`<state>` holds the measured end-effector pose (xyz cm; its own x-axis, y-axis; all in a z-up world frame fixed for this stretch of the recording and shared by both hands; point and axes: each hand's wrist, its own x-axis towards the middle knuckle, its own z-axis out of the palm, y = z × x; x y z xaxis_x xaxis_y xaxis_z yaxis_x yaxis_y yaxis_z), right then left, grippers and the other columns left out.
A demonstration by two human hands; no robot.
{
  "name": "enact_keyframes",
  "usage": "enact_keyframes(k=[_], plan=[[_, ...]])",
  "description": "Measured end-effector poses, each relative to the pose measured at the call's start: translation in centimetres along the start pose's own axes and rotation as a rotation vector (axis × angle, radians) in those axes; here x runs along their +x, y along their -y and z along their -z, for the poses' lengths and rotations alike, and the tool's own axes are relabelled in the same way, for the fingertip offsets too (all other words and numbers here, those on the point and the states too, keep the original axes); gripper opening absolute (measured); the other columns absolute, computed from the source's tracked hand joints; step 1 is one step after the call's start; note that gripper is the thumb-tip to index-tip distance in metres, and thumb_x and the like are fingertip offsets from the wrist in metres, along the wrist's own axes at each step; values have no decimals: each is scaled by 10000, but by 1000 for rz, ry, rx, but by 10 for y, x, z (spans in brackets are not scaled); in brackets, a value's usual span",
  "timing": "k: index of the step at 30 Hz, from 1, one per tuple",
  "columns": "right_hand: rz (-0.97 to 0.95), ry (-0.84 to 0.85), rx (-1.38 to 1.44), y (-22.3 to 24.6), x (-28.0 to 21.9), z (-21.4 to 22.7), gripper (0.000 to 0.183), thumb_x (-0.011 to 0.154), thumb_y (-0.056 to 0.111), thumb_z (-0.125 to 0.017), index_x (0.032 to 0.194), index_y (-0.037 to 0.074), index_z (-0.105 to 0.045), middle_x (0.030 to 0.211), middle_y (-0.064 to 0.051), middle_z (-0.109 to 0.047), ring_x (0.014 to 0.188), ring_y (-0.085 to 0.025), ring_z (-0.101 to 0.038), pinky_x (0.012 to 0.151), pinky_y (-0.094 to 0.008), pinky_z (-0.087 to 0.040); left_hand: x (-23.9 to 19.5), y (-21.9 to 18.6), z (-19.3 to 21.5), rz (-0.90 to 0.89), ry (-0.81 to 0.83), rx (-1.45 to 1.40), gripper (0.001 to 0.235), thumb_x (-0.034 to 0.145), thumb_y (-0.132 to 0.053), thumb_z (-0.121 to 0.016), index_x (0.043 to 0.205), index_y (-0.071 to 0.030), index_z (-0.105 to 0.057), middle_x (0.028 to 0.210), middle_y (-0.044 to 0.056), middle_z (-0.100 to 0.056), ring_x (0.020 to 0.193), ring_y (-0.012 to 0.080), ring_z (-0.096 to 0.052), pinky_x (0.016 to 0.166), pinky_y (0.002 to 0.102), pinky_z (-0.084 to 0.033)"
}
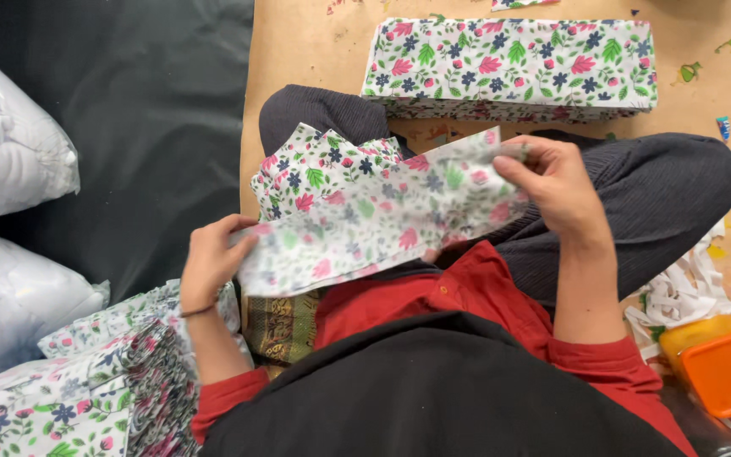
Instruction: The person sits on the floor and folds rectangular pieces of floral-patterned fabric by hand. They repeatedly pick up a piece, fold it, and place it onto a growing stack in front of them.
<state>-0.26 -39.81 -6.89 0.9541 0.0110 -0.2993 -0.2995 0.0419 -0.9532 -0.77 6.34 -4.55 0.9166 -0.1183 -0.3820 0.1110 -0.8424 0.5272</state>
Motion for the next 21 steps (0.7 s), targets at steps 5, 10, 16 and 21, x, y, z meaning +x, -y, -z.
enact_keyframes(k=[5, 10, 16, 21], plan=[[34, -43, 39, -25, 1, -1, 168, 896, 78, -794, 1040, 33, -719, 804, -7, -694, 737, -19, -651, 677, -185, -551, 47, -86, -42, -355, -199, -149, 188, 1009, -79, -637, 1177, -31, -707, 1055, 182, -719, 1034, 413, -688, 895, 464, -525], [95, -58, -16, -26, -3, 6, 99, 1002, 110, -696, 1070, 41, -720, 816, 26, -654, 779, -7, -574, 678, -172, -518, 107, -190, -104, -705, 246, -517, 453, 985, -299, -670, 1303, 11, -582, 1102, 253, -716, 1106, 470, -654, 886, 537, -537], [89, -174, 11, -37, -5, 12, 96, 963, 86, -745, 1041, 32, -728, 793, 1, -679, 734, -3, -600, 645, -170, -528, 111, -202, -137, -833, -77, -443, 150, 806, -143, -814, 903, -233, -744, 969, -86, -725, 947, 172, -709, 862, 295, -546], [99, -208, -114, -41, 11, 17, 97, 980, 113, -765, 1054, 55, -739, 792, -30, -697, 705, -25, -623, 630, -193, -544, 51, -204, -122, -940, 11, -445, 216, 845, -42, -755, 1009, -181, -734, 997, 21, -738, 969, 265, -716, 839, 375, -582]])
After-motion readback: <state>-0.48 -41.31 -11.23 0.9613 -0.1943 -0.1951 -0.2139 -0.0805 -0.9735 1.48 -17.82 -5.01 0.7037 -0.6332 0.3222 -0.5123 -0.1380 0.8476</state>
